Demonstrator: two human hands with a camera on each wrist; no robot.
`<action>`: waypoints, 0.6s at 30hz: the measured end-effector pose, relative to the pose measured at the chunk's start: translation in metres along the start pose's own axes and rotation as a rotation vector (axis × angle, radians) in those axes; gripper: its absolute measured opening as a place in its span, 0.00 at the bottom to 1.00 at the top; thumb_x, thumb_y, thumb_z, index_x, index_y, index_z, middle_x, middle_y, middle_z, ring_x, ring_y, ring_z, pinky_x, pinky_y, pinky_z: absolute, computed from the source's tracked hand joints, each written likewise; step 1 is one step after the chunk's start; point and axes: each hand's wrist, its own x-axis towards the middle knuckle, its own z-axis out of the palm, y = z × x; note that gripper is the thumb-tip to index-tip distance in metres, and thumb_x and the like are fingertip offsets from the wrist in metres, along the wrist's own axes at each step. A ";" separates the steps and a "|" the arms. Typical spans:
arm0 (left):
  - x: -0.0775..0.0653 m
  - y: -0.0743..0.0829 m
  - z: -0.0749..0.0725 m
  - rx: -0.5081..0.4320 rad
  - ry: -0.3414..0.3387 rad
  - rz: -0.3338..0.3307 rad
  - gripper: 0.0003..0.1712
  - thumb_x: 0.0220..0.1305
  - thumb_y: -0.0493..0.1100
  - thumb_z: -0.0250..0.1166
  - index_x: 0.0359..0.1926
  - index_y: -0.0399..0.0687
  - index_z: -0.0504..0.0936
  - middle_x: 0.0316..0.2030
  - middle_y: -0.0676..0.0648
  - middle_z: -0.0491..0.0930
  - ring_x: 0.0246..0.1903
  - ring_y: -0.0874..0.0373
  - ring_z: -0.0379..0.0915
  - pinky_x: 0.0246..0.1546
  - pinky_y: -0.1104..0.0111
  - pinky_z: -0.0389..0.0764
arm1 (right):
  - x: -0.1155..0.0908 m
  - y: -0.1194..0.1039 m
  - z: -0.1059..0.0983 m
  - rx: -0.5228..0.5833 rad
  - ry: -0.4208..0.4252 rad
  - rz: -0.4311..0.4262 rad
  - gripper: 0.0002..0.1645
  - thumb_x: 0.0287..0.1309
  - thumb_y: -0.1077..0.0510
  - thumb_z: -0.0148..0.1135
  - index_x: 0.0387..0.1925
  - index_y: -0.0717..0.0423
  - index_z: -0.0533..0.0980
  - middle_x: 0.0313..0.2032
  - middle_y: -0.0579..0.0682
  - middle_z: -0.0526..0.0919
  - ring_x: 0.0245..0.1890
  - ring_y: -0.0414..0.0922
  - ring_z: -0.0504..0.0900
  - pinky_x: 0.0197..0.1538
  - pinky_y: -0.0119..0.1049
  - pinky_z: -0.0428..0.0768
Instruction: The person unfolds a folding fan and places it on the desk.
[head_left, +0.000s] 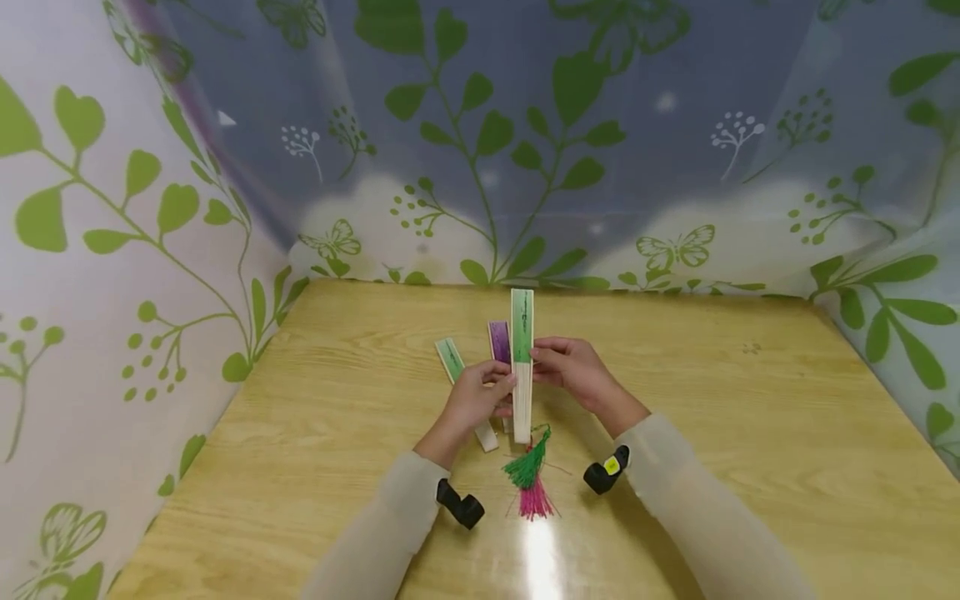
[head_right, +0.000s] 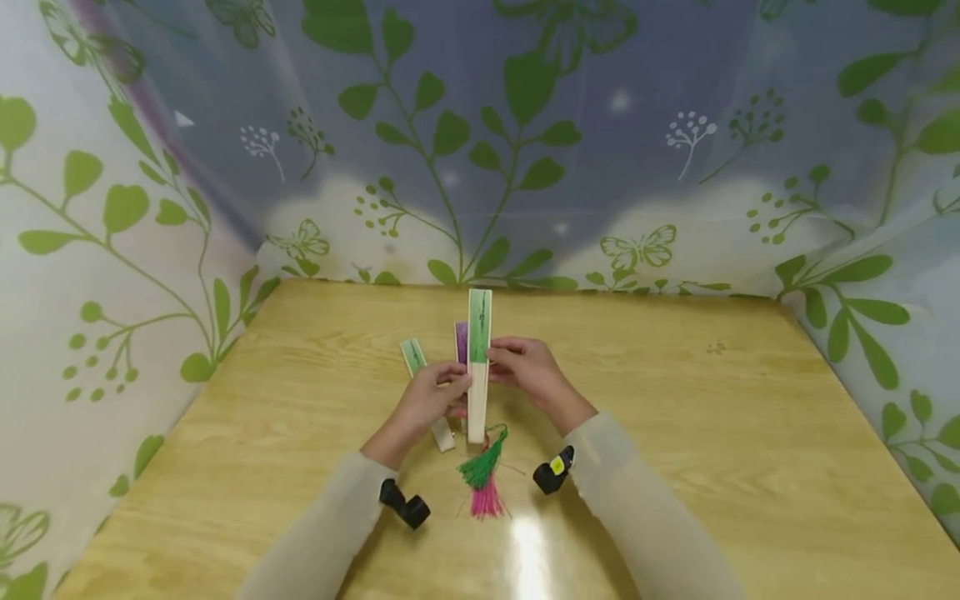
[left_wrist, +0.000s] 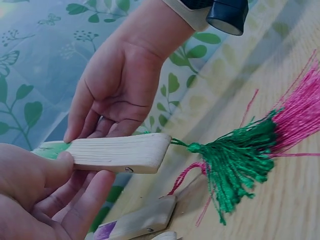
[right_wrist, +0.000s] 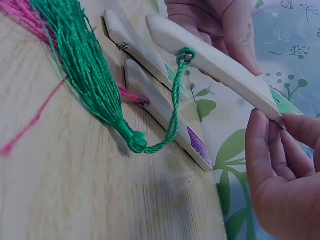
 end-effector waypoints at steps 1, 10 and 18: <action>0.000 0.000 0.001 0.004 0.005 0.004 0.13 0.71 0.37 0.58 0.51 0.31 0.77 0.41 0.38 0.79 0.29 0.56 0.80 0.31 0.65 0.87 | -0.001 -0.001 -0.001 -0.007 0.003 -0.003 0.23 0.69 0.65 0.52 0.60 0.78 0.66 0.34 0.45 0.82 0.33 0.38 0.83 0.41 0.30 0.85; 0.001 0.000 0.005 -0.014 0.015 0.021 0.13 0.71 0.37 0.57 0.51 0.32 0.78 0.41 0.39 0.79 0.30 0.56 0.80 0.36 0.58 0.87 | -0.003 -0.004 -0.003 -0.038 0.036 -0.002 0.25 0.69 0.64 0.55 0.61 0.76 0.66 0.35 0.46 0.81 0.33 0.38 0.83 0.41 0.30 0.85; -0.001 -0.002 0.008 -0.015 0.028 0.022 0.13 0.71 0.37 0.57 0.50 0.32 0.78 0.40 0.40 0.78 0.30 0.56 0.81 0.36 0.58 0.87 | -0.005 -0.002 -0.003 -0.055 0.055 0.006 0.24 0.69 0.63 0.55 0.61 0.74 0.67 0.35 0.47 0.81 0.33 0.38 0.83 0.42 0.31 0.85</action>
